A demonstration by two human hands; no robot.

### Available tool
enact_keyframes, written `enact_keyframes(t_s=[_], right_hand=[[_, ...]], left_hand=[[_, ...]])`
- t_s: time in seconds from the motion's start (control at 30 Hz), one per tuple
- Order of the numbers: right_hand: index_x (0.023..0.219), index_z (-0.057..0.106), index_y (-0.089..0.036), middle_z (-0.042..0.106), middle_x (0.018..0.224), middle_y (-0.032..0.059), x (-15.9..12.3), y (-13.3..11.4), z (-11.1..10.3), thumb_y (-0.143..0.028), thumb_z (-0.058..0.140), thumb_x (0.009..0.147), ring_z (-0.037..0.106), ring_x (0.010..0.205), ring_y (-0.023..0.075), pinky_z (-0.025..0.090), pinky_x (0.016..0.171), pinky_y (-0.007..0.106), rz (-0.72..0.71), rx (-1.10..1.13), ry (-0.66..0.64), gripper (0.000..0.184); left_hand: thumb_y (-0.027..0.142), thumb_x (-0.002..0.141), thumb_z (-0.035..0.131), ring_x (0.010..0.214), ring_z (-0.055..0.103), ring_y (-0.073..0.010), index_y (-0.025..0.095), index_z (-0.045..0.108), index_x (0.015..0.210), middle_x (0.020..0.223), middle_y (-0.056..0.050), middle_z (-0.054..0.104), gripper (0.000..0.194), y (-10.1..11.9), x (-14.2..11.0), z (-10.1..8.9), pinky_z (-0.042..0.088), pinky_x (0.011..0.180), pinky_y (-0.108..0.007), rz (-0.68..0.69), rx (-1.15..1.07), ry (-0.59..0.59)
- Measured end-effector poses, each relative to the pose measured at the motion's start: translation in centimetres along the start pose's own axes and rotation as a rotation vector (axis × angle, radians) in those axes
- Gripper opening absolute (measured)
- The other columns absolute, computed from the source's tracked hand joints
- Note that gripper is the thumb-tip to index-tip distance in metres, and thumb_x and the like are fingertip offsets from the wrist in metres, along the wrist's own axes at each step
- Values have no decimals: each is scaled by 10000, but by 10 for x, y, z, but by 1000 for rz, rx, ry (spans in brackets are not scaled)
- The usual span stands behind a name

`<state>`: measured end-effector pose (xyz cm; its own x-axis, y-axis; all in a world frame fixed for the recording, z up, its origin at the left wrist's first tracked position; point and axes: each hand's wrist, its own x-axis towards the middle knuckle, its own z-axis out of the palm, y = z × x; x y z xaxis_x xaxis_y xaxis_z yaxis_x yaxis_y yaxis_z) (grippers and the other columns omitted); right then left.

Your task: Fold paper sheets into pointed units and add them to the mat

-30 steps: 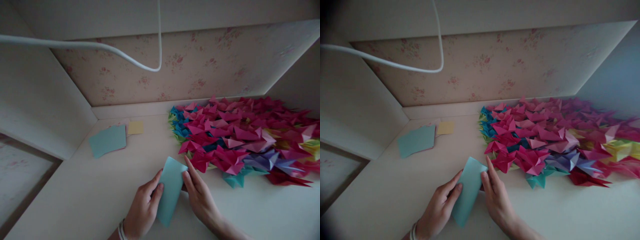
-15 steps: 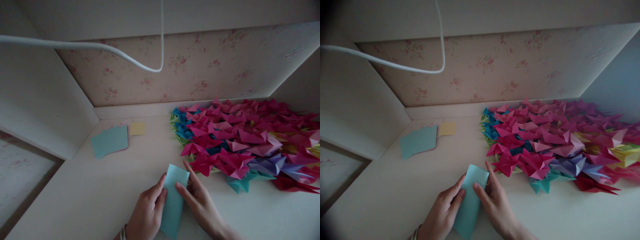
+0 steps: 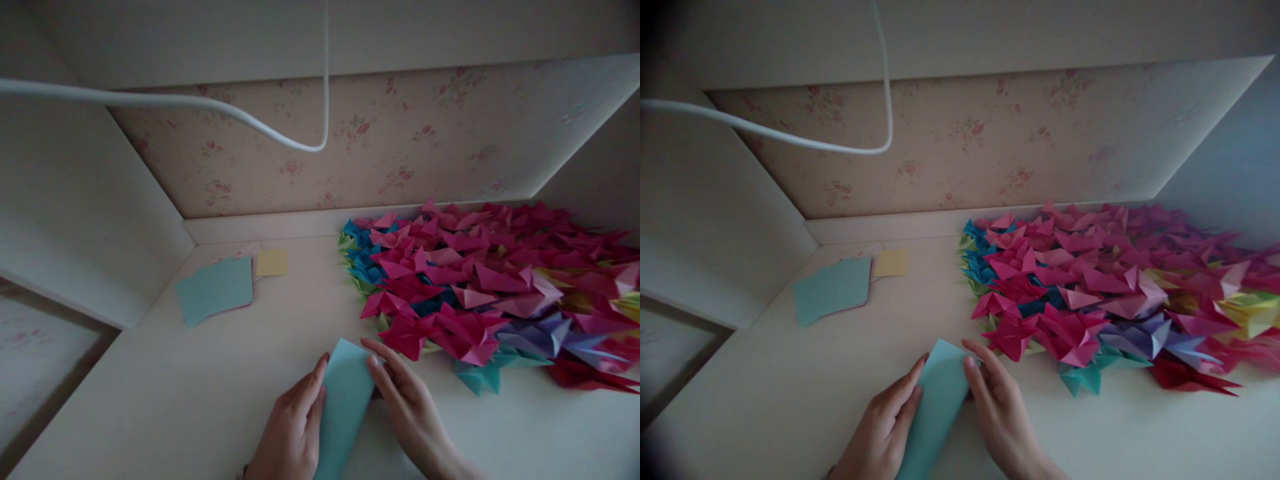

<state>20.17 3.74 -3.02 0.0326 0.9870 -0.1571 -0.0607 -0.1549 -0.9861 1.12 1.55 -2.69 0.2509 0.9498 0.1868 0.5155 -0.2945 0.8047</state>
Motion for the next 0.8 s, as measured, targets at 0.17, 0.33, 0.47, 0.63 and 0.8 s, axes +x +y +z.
enact_keyframes(t_s=[0.17, 0.33, 0.47, 0.63, 0.8], right_hand=[[1078, 720, -171, 703, 858, 85, 4, 1, -4, -567, 622, 874, 629, 698, 208, 531, 577, 271, -32, -34, 43, 457], [1064, 733, -158, 707, 856, 94, 3, -1, -3, -559, 619, 879, 633, 712, 215, 528, 570, 265, -61, -69, 49, 457], [1066, 729, -162, 701, 862, 89, 3, -4, -2, -583, 616, 871, 626, 698, 204, 533, 570, 261, -31, -28, 13, 478], [1136, 706, -200, 667, 833, 48, -1, -6, 0, -619, 656, 824, 596, 704, 182, 517, 598, 251, 50, 36, 33, 525], [1196, 658, -207, 665, 827, 36, -8, -14, 9, -628, 655, 823, 606, 702, 188, 539, 645, 296, 196, 244, -84, 562]], left_hand=[[205, 1013, 403, 1313, 542, -189, 191, 458, 1470, 1444, -81, 560, 461, -2, -3, 2, 428, 1095, -295, -8, 46, -2], [286, 1016, 423, 1278, 578, -215, 163, 473, 1453, 1418, -110, 581, 457, 2, -4, 3, 472, 1059, -302, -54, 94, -11], [330, 1000, 460, 1244, 610, -242, 134, 468, 1454, 1392, -138, 604, 495, 4, -3, 2, 497, 1036, -320, -82, 96, -8], [315, 997, 472, 1229, 627, -225, 144, 561, 1384, 1349, -117, 651, 432, 11, 0, -1, 486, 1046, -288, -115, 27, -16], [299, 999, 479, 1131, 694, -219, 150, 636, 1301, 1251, -108, 718, 372, 14, 3, -5, 543, 967, -246, -129, 0, 86]])
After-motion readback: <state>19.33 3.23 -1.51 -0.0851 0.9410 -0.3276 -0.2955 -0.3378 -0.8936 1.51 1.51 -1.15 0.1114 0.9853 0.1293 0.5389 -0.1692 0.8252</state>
